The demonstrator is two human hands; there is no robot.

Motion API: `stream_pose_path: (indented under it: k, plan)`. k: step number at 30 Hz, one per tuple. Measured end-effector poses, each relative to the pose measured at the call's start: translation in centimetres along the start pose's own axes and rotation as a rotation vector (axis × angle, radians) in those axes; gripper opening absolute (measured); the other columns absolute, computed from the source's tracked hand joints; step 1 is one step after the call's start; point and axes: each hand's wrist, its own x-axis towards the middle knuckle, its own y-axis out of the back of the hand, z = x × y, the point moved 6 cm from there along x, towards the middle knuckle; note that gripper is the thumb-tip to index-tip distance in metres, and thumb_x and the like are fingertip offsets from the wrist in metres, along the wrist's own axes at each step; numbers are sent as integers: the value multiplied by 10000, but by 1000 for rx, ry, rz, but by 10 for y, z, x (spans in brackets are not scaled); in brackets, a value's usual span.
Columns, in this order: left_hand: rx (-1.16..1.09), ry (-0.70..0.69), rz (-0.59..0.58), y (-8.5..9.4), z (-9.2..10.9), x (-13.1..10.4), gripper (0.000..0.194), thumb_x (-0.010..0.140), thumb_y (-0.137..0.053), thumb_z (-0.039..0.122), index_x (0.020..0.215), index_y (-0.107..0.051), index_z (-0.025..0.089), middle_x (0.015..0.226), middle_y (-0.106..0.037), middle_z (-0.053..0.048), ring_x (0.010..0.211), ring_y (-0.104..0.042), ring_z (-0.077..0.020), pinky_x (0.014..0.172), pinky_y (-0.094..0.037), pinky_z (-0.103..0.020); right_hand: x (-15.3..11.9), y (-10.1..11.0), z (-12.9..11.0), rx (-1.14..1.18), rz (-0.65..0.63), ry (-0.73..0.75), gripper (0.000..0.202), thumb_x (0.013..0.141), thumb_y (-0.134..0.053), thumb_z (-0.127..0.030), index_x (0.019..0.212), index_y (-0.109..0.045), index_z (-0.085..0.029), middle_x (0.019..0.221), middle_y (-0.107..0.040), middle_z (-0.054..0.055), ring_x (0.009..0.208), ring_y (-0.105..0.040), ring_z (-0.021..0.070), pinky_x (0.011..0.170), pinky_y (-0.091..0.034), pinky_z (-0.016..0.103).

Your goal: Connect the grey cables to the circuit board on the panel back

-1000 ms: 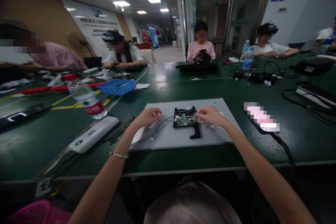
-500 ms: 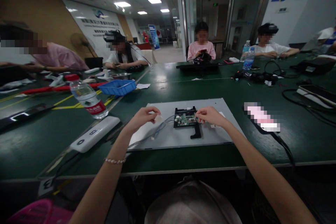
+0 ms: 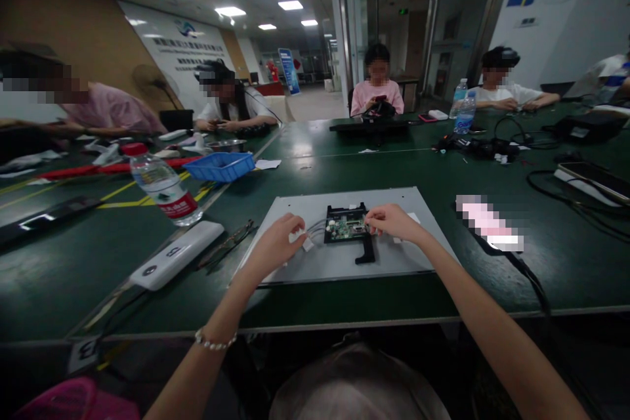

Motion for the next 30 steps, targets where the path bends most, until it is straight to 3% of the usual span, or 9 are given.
stream_pose_path:
  k: [4, 10, 14, 18, 23, 30]
  plan:
    - [137, 92, 25, -4, 14, -11, 55, 849, -502, 219, 884, -525, 185, 926, -596, -73, 887, -586, -229, 785, -436, -327, 1, -2, -2, 15, -9, 13, 240, 842, -552, -368, 878, -654, -154, 706, -663, 40, 598, -582, 126, 590, -475, 260]
    - [214, 202, -128, -23, 21, -11, 70, 889, -441, 214, 901, -502, 180, 838, -642, -80, 819, -632, -241, 697, -430, -312, 2, 2, -4, 16, 25, 11, 270, 829, -555, -396, 885, -663, -154, 705, -669, 35, 609, -598, 136, 595, -479, 263]
    - [198, 231, -136, -29, 19, -12, 63, 895, -430, 207, 930, -474, 180, 876, -637, -88, 831, -635, -233, 690, -428, -300, 0, 9, -11, 17, 67, 27, 279, 833, -545, -399, 883, -662, -151, 703, -667, 34, 629, -609, 147, 616, -483, 270]
    - [123, 217, -131, -31, 12, -13, 65, 891, -424, 195, 953, -440, 184, 898, -621, -82, 831, -627, -223, 702, -434, -298, -2, 21, -18, -12, 153, 58, 275, 836, -539, -391, 900, -666, -155, 719, -675, 41, 612, -602, 149, 591, -472, 266]
    - [30, 156, -90, -30, 8, -13, 99, 874, -431, 197, 973, -420, 196, 956, -600, -79, 890, -612, -222, 758, -450, -310, -1, 37, -6, -45, 274, 16, 277, 826, -547, -401, 893, -661, -158, 714, -682, 47, 579, -601, 153, 539, -447, 260]
    - [-41, 84, -26, -30, 10, -20, 163, 863, -484, 294, 983, -437, 195, 1021, -588, -100, 993, -588, -255, 860, -456, -370, 1, 33, 14, -159, 216, -49, 250, 818, -554, -355, 912, -689, -166, 853, -707, 64, 674, -645, 176, 613, -471, 283]
